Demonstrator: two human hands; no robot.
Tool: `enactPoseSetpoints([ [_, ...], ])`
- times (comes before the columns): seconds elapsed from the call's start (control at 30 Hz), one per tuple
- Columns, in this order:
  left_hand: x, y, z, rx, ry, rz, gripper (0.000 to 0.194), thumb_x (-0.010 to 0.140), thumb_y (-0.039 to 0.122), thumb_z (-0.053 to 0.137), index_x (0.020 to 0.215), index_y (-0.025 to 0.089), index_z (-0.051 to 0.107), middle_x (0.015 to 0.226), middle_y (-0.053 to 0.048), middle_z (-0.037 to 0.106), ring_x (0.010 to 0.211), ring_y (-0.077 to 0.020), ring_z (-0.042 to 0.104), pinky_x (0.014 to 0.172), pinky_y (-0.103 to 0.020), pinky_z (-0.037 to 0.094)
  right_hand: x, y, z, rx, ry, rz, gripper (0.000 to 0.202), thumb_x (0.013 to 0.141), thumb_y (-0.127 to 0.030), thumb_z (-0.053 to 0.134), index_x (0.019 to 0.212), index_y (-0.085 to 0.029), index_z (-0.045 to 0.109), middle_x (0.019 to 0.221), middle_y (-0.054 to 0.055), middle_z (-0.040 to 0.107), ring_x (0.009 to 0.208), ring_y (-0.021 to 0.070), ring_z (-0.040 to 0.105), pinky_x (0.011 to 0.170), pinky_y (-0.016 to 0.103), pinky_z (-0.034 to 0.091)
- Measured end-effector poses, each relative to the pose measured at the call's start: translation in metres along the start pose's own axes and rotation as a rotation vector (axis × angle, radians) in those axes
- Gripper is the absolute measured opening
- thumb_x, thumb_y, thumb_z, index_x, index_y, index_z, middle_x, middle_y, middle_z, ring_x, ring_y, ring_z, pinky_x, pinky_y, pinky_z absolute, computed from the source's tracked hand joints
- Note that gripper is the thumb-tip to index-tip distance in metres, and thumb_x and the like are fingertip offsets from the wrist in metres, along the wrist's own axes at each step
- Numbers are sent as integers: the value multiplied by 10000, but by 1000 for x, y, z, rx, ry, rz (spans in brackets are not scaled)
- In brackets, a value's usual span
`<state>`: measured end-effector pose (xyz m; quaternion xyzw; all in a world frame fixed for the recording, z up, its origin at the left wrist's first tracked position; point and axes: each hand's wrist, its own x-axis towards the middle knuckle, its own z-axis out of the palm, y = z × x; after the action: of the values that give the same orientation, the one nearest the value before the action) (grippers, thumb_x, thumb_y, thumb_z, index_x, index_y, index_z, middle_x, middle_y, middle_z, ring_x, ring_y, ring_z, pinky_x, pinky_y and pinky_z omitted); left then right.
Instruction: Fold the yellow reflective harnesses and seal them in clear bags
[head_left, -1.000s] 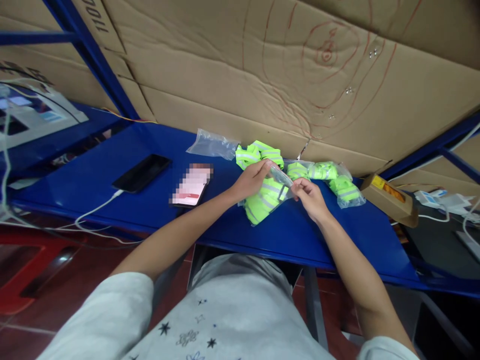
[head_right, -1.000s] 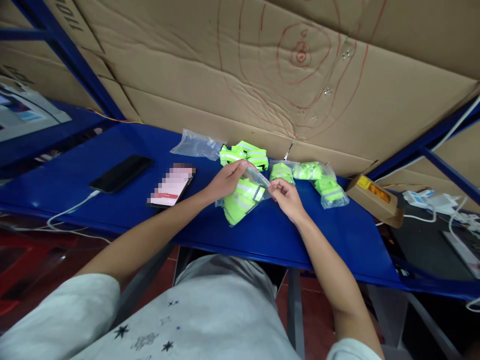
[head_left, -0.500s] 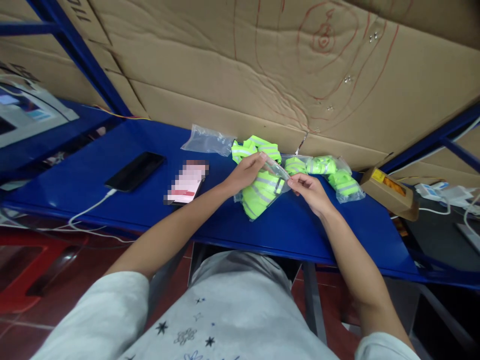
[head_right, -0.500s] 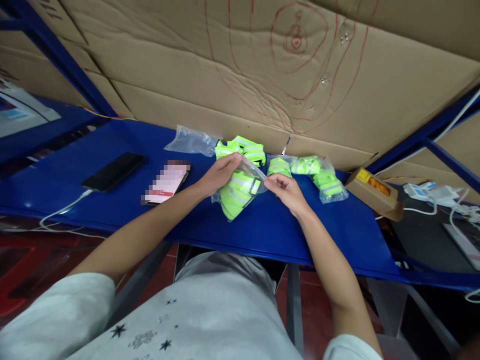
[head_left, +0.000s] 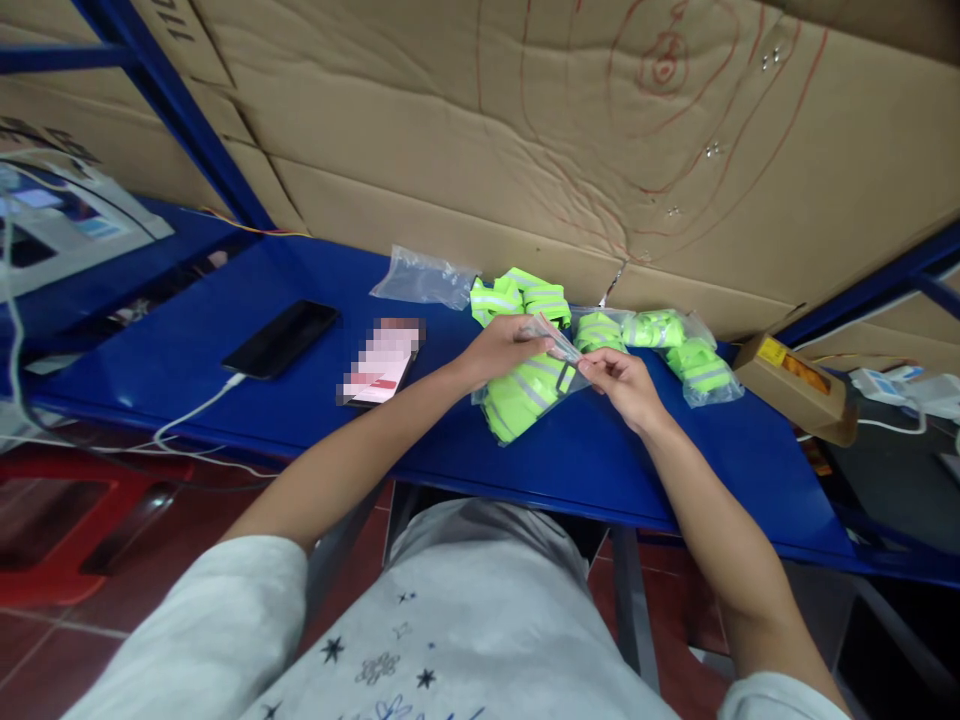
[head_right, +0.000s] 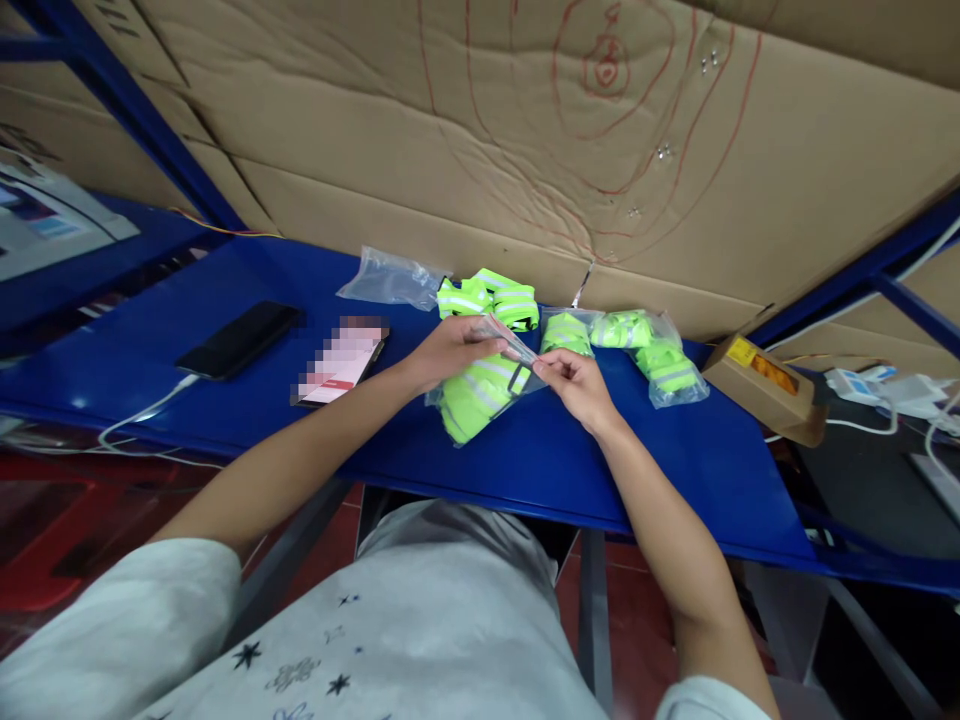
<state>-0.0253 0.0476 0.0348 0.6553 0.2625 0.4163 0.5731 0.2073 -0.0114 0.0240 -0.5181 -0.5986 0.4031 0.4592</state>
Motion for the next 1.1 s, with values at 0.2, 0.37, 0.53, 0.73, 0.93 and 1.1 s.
enactPoseSetpoints([
  [0.2, 0, -4, 4, 5, 5, -7, 288, 922, 432, 725, 952, 151, 781, 1043, -106, 801, 1042, -231, 744, 1043, -411, 526, -1, -2, -2, -57, 5, -54, 513, 741, -705, 848, 810, -210, 734, 633, -27, 547, 602, 120, 435, 583, 283, 327],
  [0.37, 3, -13, 6, -29, 29, 11, 244, 944, 398, 680, 935, 177, 782, 1051, -75, 793, 1066, -222, 725, 1063, -391, 504, 1, -1, -2, -21, -19, -54, 497, 722, -661, 874, 921, -222, 755, 782, 4, 666, 712, 148, 560, 667, 294, 446],
  [0.53, 3, -17, 9, -56, 7, 15, 276, 958, 417, 652, 1009, 170, 762, 1031, -71, 791, 1030, -215, 730, 1039, -380, 507, 0, -1, -2, -12, -17, -41, 443, 750, -609, 863, 903, -209, 751, 784, 12, 686, 703, 146, 581, 683, 299, 469],
  [0.73, 2, -16, 10, -3, -26, 44, 338, 1001, 475, 599, 992, 170, 745, 1017, -83, 787, 1026, -216, 731, 1059, -386, 496, -1, -2, -3, -38, -24, -49, 419, 719, -570, 900, 833, -203, 735, 723, -2, 661, 668, 142, 558, 653, 294, 446],
  [0.93, 0, -14, 14, 63, -57, 64, 326, 1000, 465, 604, 981, 179, 760, 1054, -86, 779, 1026, -212, 723, 1015, -371, 516, -3, -4, -1, -41, -50, -63, 469, 756, -654, 849, 852, -210, 734, 801, 23, 709, 726, 162, 599, 679, 305, 474],
  [1.1, 0, -16, 16, 57, -86, 41, 330, 999, 460, 596, 1007, 179, 768, 1066, -84, 795, 1014, -215, 730, 1005, -383, 536, -3, 0, 1, -49, -51, -72, 496, 771, -691, 825, 848, -210, 727, 768, 19, 699, 684, 153, 575, 633, 290, 436],
])
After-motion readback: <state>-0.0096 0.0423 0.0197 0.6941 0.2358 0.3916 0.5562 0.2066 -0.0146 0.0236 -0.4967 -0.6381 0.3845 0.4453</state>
